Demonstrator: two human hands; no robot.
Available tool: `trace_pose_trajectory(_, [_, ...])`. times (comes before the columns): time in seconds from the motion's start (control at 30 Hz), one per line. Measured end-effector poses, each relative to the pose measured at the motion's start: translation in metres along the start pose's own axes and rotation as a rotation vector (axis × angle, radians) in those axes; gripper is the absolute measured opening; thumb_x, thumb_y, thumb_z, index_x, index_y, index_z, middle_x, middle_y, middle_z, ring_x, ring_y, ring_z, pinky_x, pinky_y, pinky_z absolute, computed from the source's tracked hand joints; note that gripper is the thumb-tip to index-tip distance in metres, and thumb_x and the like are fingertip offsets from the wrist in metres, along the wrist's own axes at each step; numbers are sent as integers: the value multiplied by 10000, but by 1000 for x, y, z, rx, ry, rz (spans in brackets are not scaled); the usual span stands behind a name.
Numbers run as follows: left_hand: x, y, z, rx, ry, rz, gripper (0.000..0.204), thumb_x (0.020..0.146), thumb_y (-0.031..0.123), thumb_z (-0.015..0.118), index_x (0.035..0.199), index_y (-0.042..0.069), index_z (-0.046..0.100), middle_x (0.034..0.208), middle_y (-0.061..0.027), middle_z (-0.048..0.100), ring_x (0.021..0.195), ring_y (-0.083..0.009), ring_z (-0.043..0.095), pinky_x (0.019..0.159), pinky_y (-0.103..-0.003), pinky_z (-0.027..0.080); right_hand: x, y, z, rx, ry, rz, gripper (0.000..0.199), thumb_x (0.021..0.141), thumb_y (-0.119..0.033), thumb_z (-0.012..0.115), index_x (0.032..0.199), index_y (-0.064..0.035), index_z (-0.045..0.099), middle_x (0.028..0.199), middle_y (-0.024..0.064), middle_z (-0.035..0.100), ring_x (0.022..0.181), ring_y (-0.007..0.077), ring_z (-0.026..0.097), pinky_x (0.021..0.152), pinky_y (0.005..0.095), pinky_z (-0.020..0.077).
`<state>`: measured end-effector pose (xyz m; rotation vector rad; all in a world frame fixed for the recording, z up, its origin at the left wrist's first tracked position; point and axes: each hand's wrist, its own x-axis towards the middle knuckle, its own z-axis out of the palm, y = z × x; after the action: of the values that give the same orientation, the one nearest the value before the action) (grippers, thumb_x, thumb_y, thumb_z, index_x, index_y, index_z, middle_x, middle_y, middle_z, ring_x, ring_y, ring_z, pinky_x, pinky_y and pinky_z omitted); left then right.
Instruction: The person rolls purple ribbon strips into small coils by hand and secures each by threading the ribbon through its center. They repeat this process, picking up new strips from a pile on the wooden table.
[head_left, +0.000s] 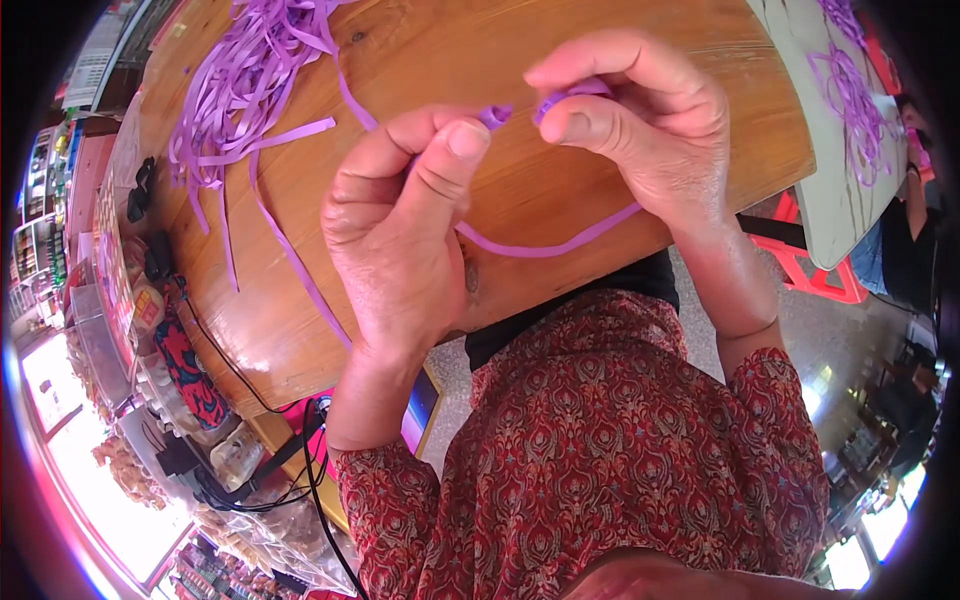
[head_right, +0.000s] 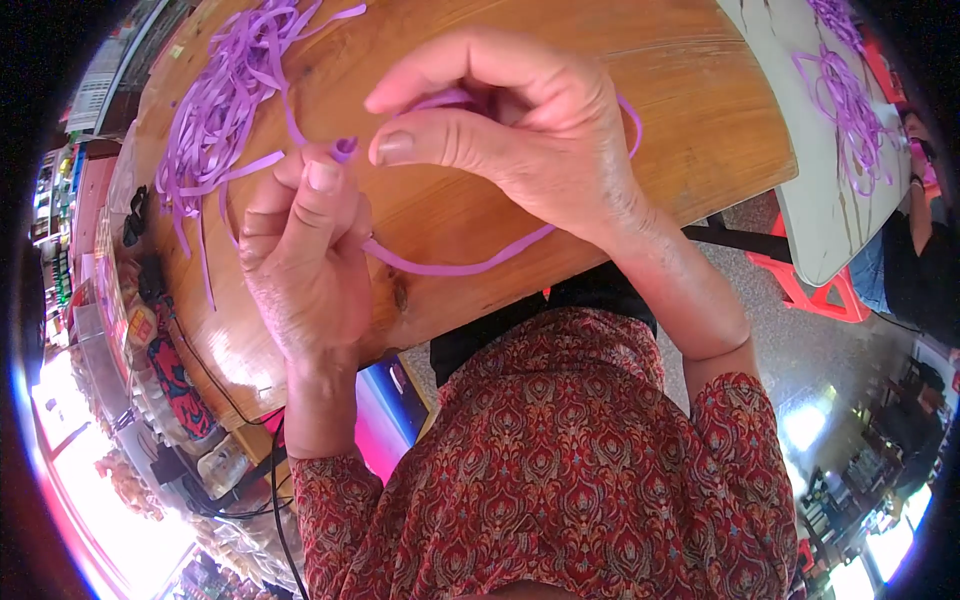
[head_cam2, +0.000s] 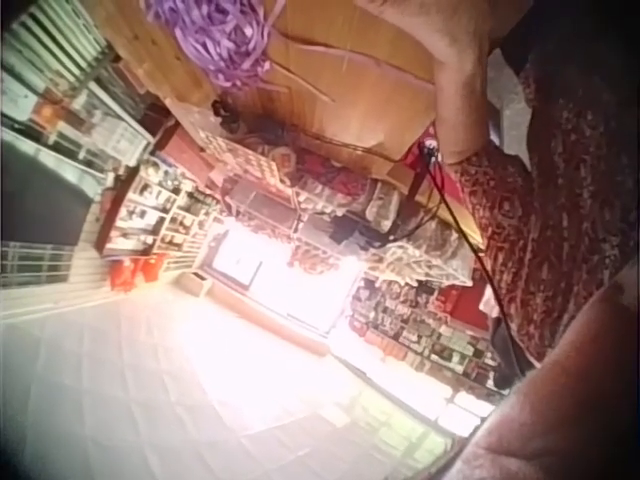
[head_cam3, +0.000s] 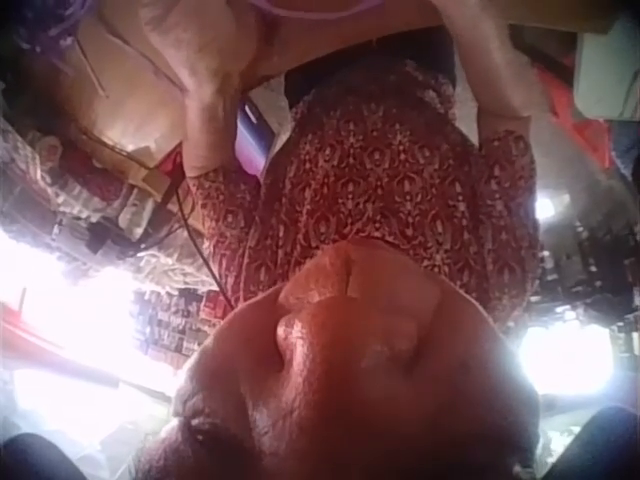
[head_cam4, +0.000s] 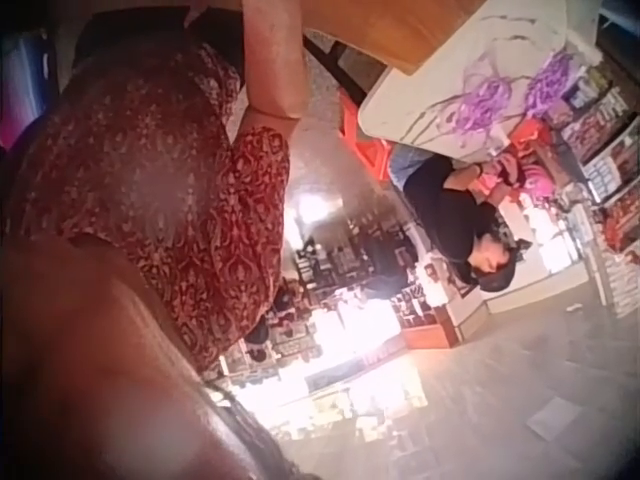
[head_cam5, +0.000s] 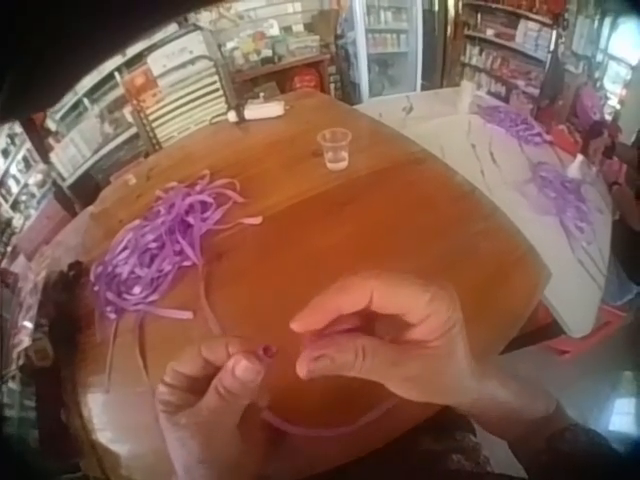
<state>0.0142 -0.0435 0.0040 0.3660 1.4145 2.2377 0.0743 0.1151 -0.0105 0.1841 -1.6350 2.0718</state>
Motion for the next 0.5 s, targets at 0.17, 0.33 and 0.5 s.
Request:
trace_pose_trajectory(0.17, [4,-5,0,-125,41,-43,100,853,106,625,896,15,622,704,27,552,513,-18,341,452,-169,258,0,0,1,78,20,49,218,798,-47,655,1002,18,617,906,83,628,786,87,569,657,177,445])
trace_pose_trajectory(0.33, [6,-12,3,-222,57,-121,132,882,148,593,899,18,604,676,29,526,492,-24,311,433,-185,239,0,-3,3,34,43,140,213,833,-46,614,1035,22,617,952,93,636,794,85,562,662,177,429])
trace_pose_trajectory(0.5, [1,-12,5,-167,23,-58,115,842,72,632,934,8,610,697,48,537,518,-7,339,454,-158,245,1,-3,4,-83,56,138,198,851,-5,573,1042,30,613,966,101,636,830,109,583,695,205,453])
